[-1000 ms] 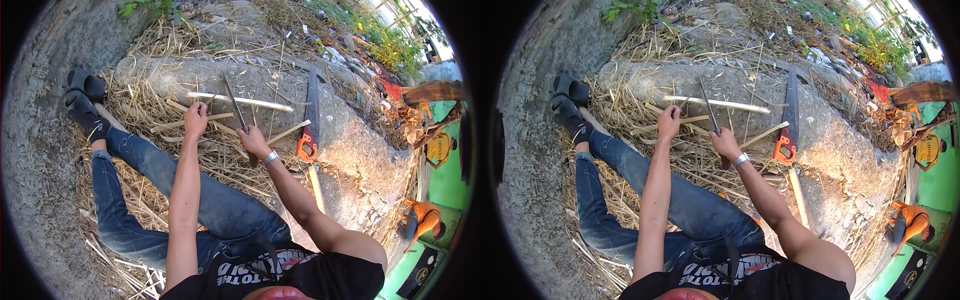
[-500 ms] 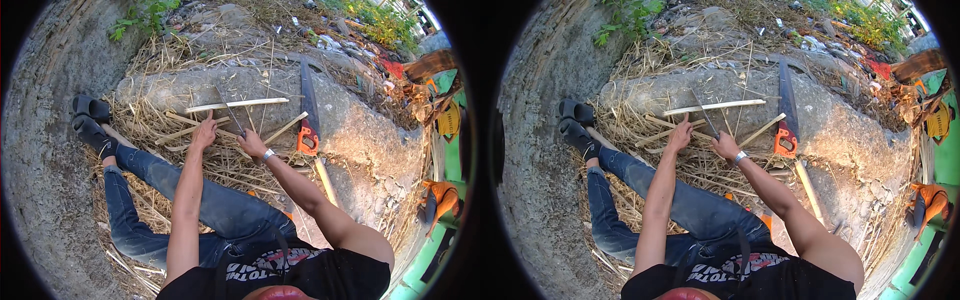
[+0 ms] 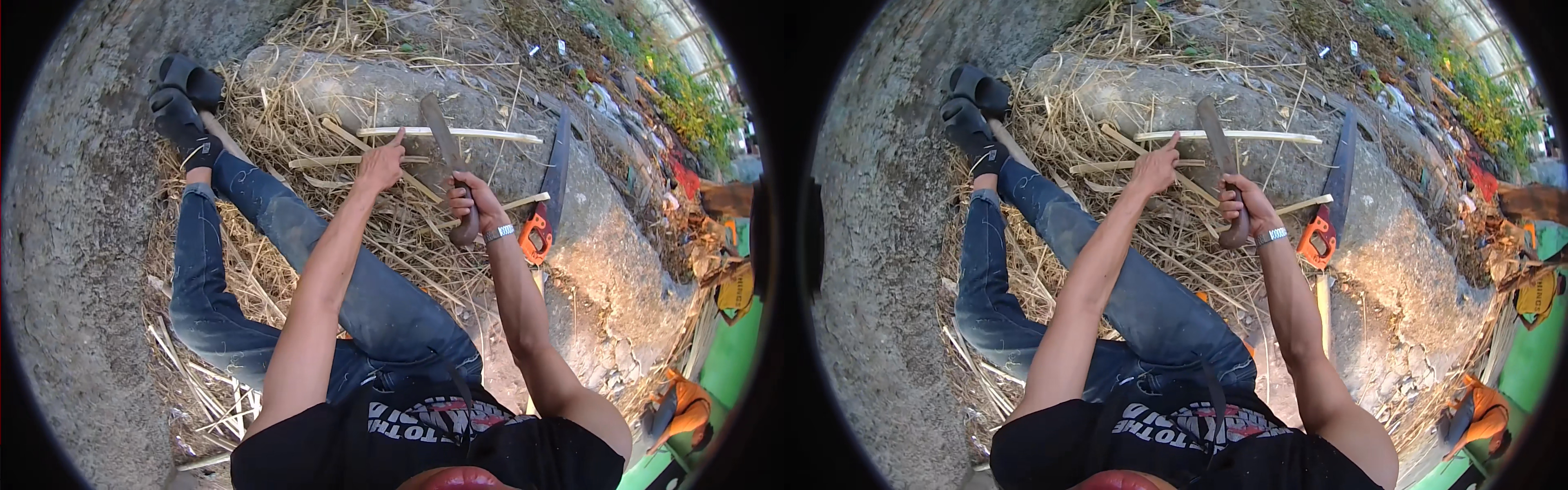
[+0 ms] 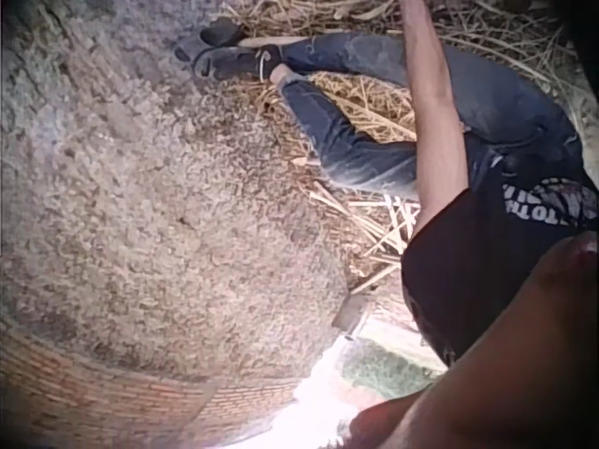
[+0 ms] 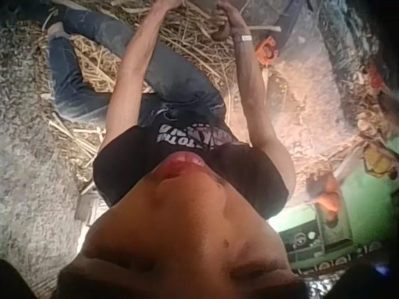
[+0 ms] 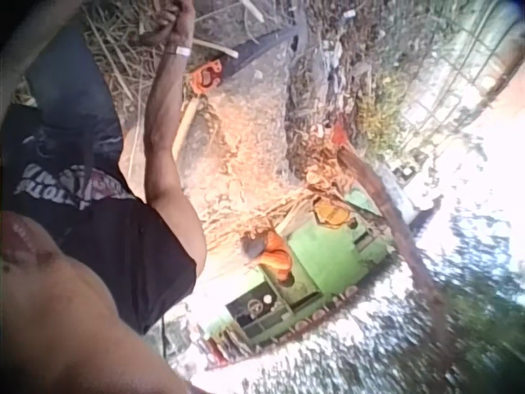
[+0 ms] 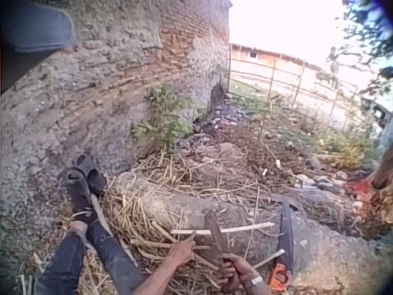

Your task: The person shapes thin bamboo sticks by shaving them with a large knife and then saws through several pieces of bamboo.

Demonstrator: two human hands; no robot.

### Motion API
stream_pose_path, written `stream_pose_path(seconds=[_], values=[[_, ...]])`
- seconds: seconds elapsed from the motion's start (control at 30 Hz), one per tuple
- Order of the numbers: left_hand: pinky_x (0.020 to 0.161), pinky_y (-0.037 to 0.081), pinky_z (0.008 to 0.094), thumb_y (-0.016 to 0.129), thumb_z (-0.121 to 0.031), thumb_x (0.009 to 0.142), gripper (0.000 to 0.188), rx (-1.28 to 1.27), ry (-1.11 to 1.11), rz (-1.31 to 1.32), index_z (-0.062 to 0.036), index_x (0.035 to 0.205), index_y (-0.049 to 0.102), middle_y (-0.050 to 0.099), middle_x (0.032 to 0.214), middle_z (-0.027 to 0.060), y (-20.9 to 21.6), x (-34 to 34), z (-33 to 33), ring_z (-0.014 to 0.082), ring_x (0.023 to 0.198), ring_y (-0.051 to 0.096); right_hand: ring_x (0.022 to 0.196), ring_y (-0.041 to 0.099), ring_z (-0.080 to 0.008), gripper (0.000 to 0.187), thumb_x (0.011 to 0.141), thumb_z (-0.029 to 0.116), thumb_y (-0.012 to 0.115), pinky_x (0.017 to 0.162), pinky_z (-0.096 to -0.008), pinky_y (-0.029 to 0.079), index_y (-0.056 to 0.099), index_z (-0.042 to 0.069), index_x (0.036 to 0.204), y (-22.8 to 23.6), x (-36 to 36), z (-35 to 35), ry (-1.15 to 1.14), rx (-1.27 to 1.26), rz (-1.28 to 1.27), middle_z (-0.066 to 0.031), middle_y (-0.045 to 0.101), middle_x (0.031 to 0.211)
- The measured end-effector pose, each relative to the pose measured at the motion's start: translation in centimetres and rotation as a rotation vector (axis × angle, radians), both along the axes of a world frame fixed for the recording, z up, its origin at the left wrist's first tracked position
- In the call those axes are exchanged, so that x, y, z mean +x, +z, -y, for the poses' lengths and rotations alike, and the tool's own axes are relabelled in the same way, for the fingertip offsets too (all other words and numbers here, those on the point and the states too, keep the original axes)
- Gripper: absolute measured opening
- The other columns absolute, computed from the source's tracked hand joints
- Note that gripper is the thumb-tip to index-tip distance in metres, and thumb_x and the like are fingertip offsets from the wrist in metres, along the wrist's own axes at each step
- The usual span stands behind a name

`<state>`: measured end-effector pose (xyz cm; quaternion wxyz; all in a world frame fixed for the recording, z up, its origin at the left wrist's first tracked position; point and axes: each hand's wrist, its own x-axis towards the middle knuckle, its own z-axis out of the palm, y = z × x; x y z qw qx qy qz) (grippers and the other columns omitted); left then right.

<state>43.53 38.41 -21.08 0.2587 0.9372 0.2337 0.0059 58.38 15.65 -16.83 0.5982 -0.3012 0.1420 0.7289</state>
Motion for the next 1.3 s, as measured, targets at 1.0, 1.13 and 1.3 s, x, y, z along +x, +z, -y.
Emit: stream_pose_path(seconds=[1.0, 1.13, 1.3], values=[[0.104, 0.047, 0.0417, 0.045, -0.013, 0.105, 0.045, 0.149, 1.772, 1.153, -0.0004, 0.148, 0.049, 0.067, 0.131, 0.0181, 25.4, -61.9, 21.4, 0.0251, 0.116, 0.064, 0.083, 0.062, -0.0472, 0.031, 0.086, 0.024, 0.065, 0.077, -0.0537, 0.049, 0.059, 0.0, 0.105, -7.1, -18.7, 28.4, 0.004, -0.656, 1.69, -0.0258, 0.065, 0.087], [0.117, 0.037, 0.0509, 0.039, -0.009, 0.104, 0.042, 0.028, 1.984, 1.21, -0.0046, 0.143, 0.056, 0.065, 0.134, 0.0195, 25.2, -55.1, 27.3, 0.0286, 0.134, 0.055, 0.081, 0.064, -0.0436, 0.032, 0.082, 0.024, 0.07, 0.071, -0.0514, 0.05, 0.058, 0.002, 0.103, -6.3, -18.7, 32.3, 0.276, -0.664, 1.661, -0.0234, 0.066, 0.085], [0.105, 0.043, 0.0434, 0.044, -0.011, 0.104, 0.039, -0.071, 2.077, 1.194, -0.0091, 0.138, 0.063, 0.067, 0.134, 0.01, 19.4, -55.7, 29.0, 0.0198, 0.116, 0.062, 0.095, 0.069, -0.0471, 0.042, 0.083, 0.027, 0.072, 0.082, -0.0538, 0.055, 0.059, 0.001, 0.112, -9.3, -16.3, 33.0, 0.508, -0.64, 1.732, -0.0274, 0.071, 0.1]])
